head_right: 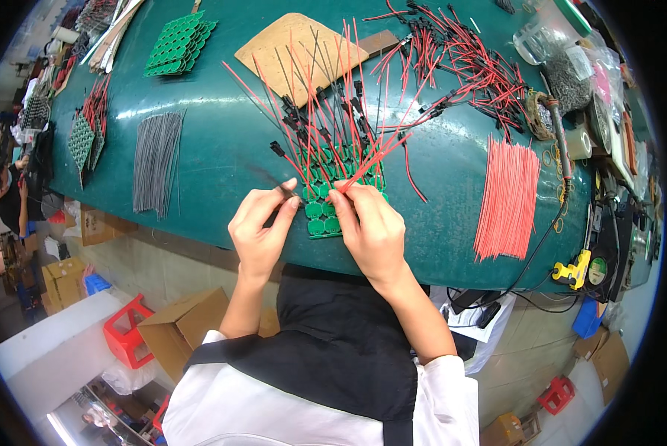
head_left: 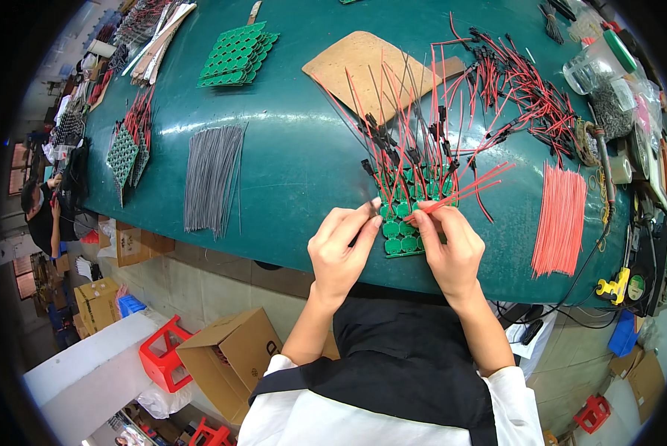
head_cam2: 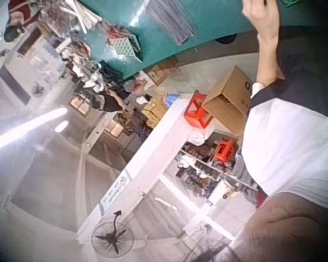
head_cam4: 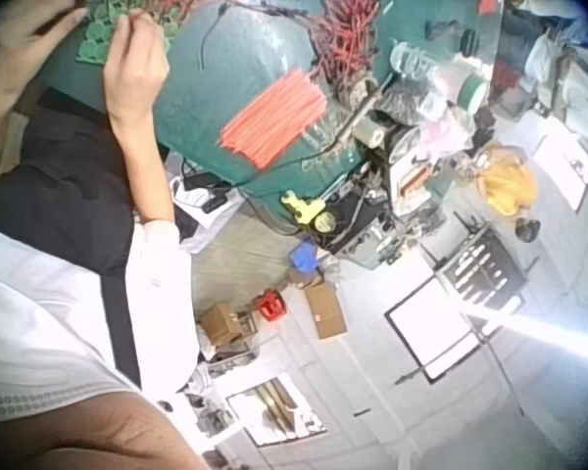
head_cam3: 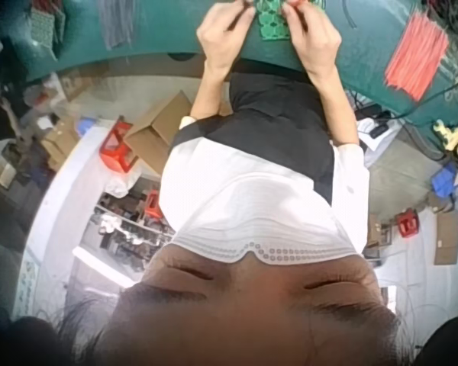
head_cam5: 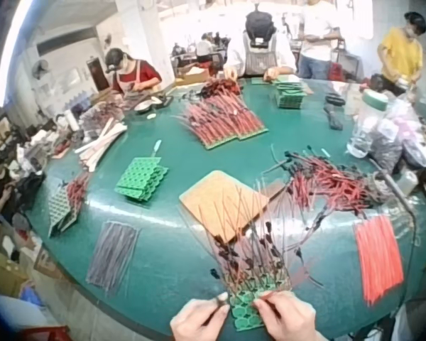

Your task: The person inserts wires into a printed circuit board, then solders them in place with a soldering iron.

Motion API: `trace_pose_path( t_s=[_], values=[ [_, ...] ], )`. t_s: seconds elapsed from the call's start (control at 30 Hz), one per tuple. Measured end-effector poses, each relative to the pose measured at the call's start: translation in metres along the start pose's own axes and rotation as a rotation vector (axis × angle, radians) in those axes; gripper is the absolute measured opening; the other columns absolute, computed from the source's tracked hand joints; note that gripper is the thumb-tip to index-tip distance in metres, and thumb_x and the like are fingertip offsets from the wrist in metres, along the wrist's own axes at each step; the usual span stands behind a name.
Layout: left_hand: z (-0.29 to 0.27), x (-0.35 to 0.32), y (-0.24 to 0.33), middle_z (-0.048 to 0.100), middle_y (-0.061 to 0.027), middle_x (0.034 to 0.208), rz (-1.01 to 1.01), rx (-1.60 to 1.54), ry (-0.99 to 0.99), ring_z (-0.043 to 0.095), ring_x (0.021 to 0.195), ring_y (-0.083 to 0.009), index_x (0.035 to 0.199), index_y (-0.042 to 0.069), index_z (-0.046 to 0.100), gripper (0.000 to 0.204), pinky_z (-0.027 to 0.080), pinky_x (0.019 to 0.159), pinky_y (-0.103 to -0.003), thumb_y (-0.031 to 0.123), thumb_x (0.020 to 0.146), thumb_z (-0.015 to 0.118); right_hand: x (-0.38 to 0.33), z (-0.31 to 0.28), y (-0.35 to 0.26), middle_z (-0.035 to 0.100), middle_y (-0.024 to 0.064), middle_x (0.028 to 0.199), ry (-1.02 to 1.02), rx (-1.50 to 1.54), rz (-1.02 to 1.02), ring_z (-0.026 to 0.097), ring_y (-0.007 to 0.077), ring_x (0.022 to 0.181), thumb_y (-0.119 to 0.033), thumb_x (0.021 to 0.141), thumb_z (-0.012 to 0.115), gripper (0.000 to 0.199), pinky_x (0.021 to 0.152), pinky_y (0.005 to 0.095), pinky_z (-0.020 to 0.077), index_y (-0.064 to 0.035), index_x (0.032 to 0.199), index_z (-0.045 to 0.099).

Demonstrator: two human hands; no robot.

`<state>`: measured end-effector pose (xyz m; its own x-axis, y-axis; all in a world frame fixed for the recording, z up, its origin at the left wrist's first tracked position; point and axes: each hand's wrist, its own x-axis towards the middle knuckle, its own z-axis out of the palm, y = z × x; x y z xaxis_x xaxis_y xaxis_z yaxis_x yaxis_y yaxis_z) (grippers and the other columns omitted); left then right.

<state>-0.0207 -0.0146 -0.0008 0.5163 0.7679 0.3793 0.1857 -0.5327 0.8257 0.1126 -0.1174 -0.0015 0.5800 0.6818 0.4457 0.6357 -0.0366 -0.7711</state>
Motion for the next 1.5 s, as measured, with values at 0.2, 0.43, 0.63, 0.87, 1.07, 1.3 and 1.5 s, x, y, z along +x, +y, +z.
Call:
trace_pose_path(
  t_s=[0.2,0.43,0.63,0.87,1.07,1.3,1.5],
  values=[
    [0.005,0.000,0.005,0.069,-0.0095,0.083,-0.059,0.085,-0.008,0.066,0.073,-0.0146,0.102,-0.002,0.073,0.024,0.052,0.065,-0.025,-0.004,0.079,0.075,0.001,0.001,0.000,0.069,0.0142,0.087,-0.011,-0.008,0.029,0.068,0.0277,0.073,0.003,0.081,0.073,0.015,0.064,0.0336,0.0555,0.0028,0.092,0.062],
    [0.013,-0.003,0.011,0.071,-0.0085,0.087,-0.100,-0.126,0.064,0.068,0.075,-0.0127,0.092,-0.003,0.069,0.012,0.055,0.068,-0.025,-0.002,0.082,0.075,0.002,0.001,0.000,0.069,0.0126,0.088,-0.026,-0.039,-0.029,0.069,0.0270,0.074,0.001,0.081,0.073,0.016,0.063,0.0346,0.0558,0.0017,0.093,0.063],
    [0.016,-0.003,0.009,0.071,-0.0105,0.085,-0.035,-0.059,0.061,0.069,0.071,-0.0170,0.088,-0.002,0.068,0.011,0.056,0.064,-0.027,-0.003,0.080,0.075,0.005,0.002,0.000,0.069,0.0122,0.089,-0.026,-0.099,-0.122,0.068,0.0258,0.073,0.001,0.081,0.073,0.019,0.062,0.0329,0.0550,0.0017,0.099,0.066],
    [0.017,-0.003,0.009,0.071,-0.0092,0.086,-0.029,-0.039,0.052,0.068,0.072,-0.0146,0.089,-0.002,0.069,0.012,0.054,0.066,-0.026,-0.002,0.079,0.077,0.002,0.001,0.001,0.069,0.0121,0.092,-0.058,-0.198,-0.202,0.068,0.0244,0.073,0.001,0.080,0.074,0.038,0.063,0.0333,0.0555,0.0004,0.116,0.065],
    [0.019,-0.002,0.007,0.070,-0.0094,0.084,0.030,-0.005,0.057,0.067,0.070,-0.0155,0.092,-0.002,0.070,0.014,0.054,0.064,-0.027,-0.002,0.079,0.076,0.004,-0.012,0.000,0.070,0.0138,0.096,0.001,-0.089,-0.086,0.068,0.0244,0.073,0.005,0.081,0.072,0.032,0.062,0.0317,0.0551,0.0027,0.112,0.064],
    [0.020,-0.001,0.015,0.067,-0.0076,0.078,0.071,0.186,-0.032,0.062,0.063,-0.0133,0.112,-0.001,0.071,0.034,0.051,0.058,-0.026,-0.002,0.078,0.077,0.002,-0.014,0.008,0.069,0.0140,0.089,0.036,-0.054,-0.008,0.067,0.0231,0.069,0.006,0.082,0.071,0.022,0.058,0.0306,0.0550,0.0036,0.102,0.062],
    [0.023,0.002,0.015,0.069,-0.0093,0.086,0.055,-0.026,0.021,0.066,0.066,-0.0136,0.105,-0.001,0.072,0.026,0.054,0.062,-0.025,-0.001,0.080,0.077,0.003,-0.012,0.008,0.068,0.0133,0.086,0.030,-0.053,-0.008,0.067,0.0251,0.070,0.006,0.080,0.072,0.021,0.059,0.0326,0.0539,0.0028,0.099,0.063]
  ],
)
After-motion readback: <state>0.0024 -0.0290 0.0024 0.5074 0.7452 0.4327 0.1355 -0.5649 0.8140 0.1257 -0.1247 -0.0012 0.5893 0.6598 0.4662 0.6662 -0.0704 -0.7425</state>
